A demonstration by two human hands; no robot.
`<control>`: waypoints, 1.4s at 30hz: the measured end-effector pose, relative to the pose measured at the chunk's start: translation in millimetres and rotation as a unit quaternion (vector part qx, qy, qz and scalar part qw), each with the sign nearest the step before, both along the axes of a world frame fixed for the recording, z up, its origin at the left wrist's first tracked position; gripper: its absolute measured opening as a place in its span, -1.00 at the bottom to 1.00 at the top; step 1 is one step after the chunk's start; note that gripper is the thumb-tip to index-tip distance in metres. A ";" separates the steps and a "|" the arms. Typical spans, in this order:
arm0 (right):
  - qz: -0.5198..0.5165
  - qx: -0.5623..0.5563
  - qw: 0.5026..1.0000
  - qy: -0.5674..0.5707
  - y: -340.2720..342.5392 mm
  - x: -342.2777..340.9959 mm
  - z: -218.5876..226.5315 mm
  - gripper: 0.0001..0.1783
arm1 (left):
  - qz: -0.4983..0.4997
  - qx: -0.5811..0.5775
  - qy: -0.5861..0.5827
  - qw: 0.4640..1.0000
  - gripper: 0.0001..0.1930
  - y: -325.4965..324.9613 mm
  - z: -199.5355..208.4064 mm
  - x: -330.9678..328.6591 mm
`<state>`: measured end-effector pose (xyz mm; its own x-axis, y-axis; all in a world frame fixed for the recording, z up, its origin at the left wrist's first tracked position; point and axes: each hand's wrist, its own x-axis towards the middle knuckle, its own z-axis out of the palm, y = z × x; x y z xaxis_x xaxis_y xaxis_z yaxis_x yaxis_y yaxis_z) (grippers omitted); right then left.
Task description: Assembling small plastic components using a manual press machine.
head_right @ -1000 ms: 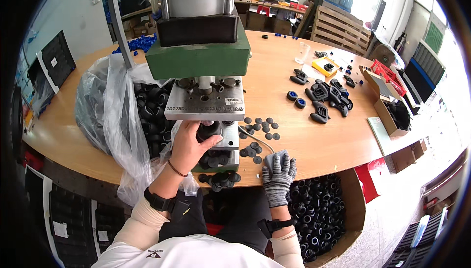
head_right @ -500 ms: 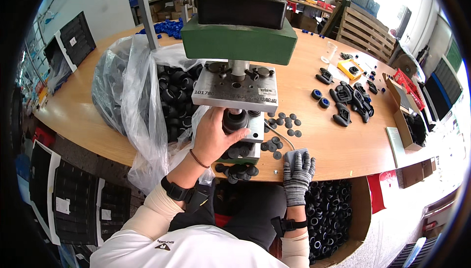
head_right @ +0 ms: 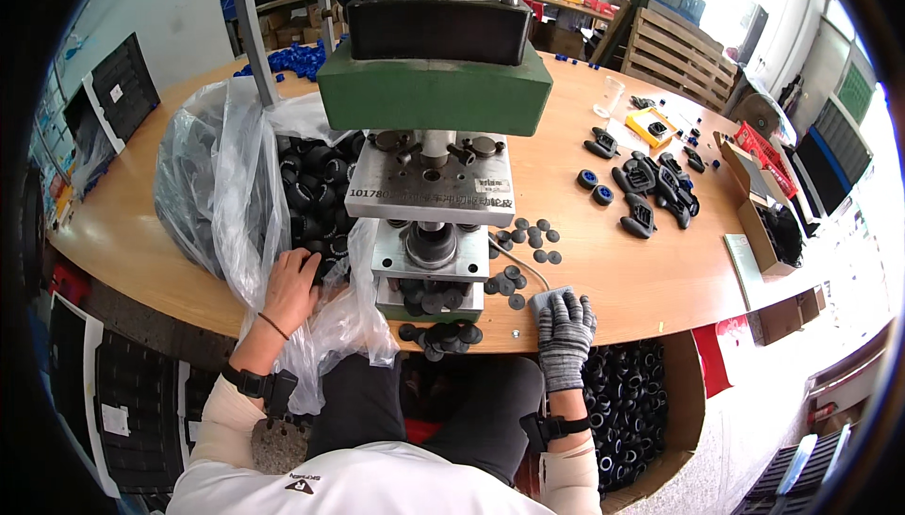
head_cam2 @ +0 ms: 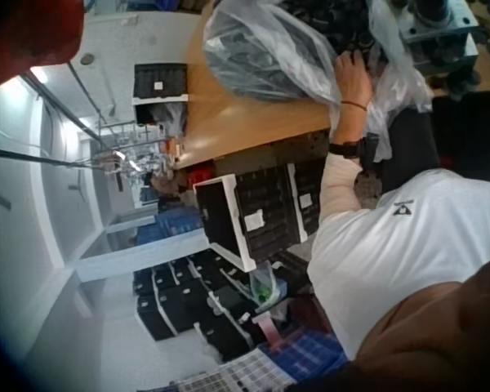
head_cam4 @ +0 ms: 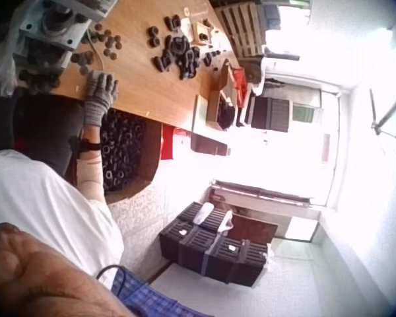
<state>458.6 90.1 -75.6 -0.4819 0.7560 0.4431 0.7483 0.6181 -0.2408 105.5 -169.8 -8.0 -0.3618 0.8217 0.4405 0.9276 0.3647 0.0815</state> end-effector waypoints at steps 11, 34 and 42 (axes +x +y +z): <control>0.066 -0.026 0.976 0.208 -33.1 -18.1 55.8 -0.59 | -0.001 0.000 -0.065 0.998 -0.40 -4.7 -4.7 -8.7; 0.088 -0.045 0.943 0.319 -47.6 -40.3 94.5 -0.61 | -0.212 0.254 -0.357 0.874 -0.44 74.0 72.9 61.5; -0.200 -0.068 0.976 0.054 -23.3 128.7 -37.2 -0.68 | -0.219 0.231 -0.213 0.924 -0.56 115.3 77.8 80.1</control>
<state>587.3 66.8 -112.8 -0.0930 0.9291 0.3580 0.8891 0.2393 -0.3902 185.6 -54.5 69.8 -0.2602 0.6894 0.6760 0.8261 -0.2036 0.5255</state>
